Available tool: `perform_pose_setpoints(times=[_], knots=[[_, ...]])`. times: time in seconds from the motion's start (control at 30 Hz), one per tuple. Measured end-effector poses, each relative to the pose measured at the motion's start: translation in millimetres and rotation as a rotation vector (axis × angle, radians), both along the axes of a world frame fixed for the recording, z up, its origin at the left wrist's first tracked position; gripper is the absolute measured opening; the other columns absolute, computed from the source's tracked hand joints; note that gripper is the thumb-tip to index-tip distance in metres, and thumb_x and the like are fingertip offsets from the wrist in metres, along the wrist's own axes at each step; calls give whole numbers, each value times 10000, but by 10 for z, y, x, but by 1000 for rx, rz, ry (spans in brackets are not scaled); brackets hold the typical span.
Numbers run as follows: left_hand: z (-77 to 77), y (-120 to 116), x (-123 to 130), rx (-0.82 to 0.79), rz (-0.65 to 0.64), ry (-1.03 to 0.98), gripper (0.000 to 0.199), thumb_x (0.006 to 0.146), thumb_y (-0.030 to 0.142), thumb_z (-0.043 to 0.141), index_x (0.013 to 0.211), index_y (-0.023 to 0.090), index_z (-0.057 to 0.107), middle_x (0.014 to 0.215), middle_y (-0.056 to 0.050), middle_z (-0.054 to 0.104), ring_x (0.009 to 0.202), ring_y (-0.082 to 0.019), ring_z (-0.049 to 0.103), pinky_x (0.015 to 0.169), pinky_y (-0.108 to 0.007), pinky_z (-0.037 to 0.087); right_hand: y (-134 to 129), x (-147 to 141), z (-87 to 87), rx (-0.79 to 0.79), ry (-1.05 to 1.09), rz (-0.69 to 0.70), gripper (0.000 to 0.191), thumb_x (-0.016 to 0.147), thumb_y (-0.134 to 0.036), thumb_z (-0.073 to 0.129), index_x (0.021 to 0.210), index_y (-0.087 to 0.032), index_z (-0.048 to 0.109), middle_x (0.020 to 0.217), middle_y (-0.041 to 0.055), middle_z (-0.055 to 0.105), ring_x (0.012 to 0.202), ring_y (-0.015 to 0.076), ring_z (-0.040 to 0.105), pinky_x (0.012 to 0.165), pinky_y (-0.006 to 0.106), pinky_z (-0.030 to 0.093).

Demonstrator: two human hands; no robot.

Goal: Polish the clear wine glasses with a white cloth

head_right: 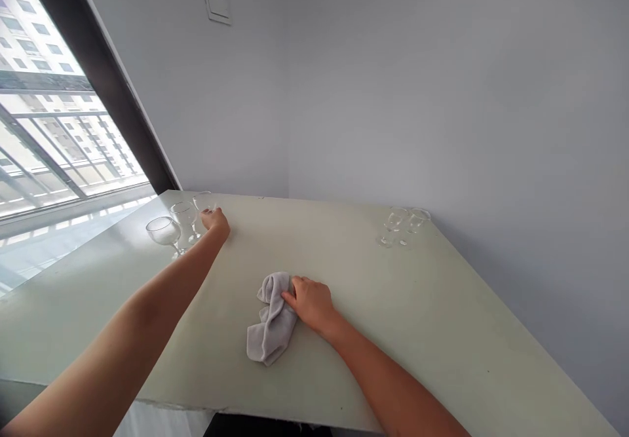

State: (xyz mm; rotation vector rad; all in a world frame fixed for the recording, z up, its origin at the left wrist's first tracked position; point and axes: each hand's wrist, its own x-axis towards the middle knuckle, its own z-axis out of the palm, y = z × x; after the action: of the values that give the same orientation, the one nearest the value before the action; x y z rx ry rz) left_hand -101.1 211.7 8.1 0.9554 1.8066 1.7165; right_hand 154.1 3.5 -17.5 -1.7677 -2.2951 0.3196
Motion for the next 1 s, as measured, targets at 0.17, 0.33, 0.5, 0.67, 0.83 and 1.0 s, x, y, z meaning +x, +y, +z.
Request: perform_pose_setpoints(times=[0.17, 0.33, 0.5, 0.67, 0.83, 1.0], knots=[[-42, -254, 223, -57, -17, 7, 299, 795, 273, 516, 1066, 152, 482, 924, -43, 545, 748, -111, 528, 692, -272, 436, -103, 37, 116, 96, 102, 77, 311, 875, -430, 365, 1094, -289, 534, 893, 23, 597, 807, 164, 550, 618, 252, 369], [-13, -806, 590, -5, -241, 106, 245, 711, 320, 582, 928, 215, 538, 729, 24, 529, 619, -99, 481, 570, -228, 370, -179, -2, 131, -2, 60, 96, 554, 781, -653, 350, 1166, -293, 518, 939, 54, 593, 861, 216, 544, 667, 300, 391], [27, -1282, 876, 34, -432, 413, 241, 705, 406, 571, 864, 226, 560, 617, 32, 482, 575, -125, 460, 549, -245, 344, -202, -45, 74, 10, 63, 139, 520, 754, -640, 427, 1130, -309, 564, 1027, 64, 574, 934, 233, 511, 700, 317, 398], [-40, -1465, 970, 110, -497, 322, 279, 724, 431, 554, 905, 224, 507, 818, -9, 609, 766, -161, 570, 654, -269, 412, -110, -57, 21, 33, 324, 90, 216, 800, -406, 516, 812, -249, 664, 845, 7, 597, 855, 154, 519, 707, 254, 386], [-169, -1512, 894, 79, -516, 225, 295, 760, 436, 503, 942, 209, 452, 633, 25, 563, 594, -141, 563, 598, -273, 427, 77, 83, 77, 82, 829, -140, 114, 697, -310, 595, 734, -202, 595, 779, -10, 550, 693, 119, 496, 650, 238, 406], [-179, -1556, 855, 32, -466, 306, 295, 759, 445, 496, 934, 215, 439, 661, 26, 539, 588, -127, 529, 555, -250, 402, 229, 351, 116, -45, 1474, -285, 456, 621, -295, 649, 1050, -242, 506, 751, -33, 553, 631, 124, 526, 593, 253, 447]])
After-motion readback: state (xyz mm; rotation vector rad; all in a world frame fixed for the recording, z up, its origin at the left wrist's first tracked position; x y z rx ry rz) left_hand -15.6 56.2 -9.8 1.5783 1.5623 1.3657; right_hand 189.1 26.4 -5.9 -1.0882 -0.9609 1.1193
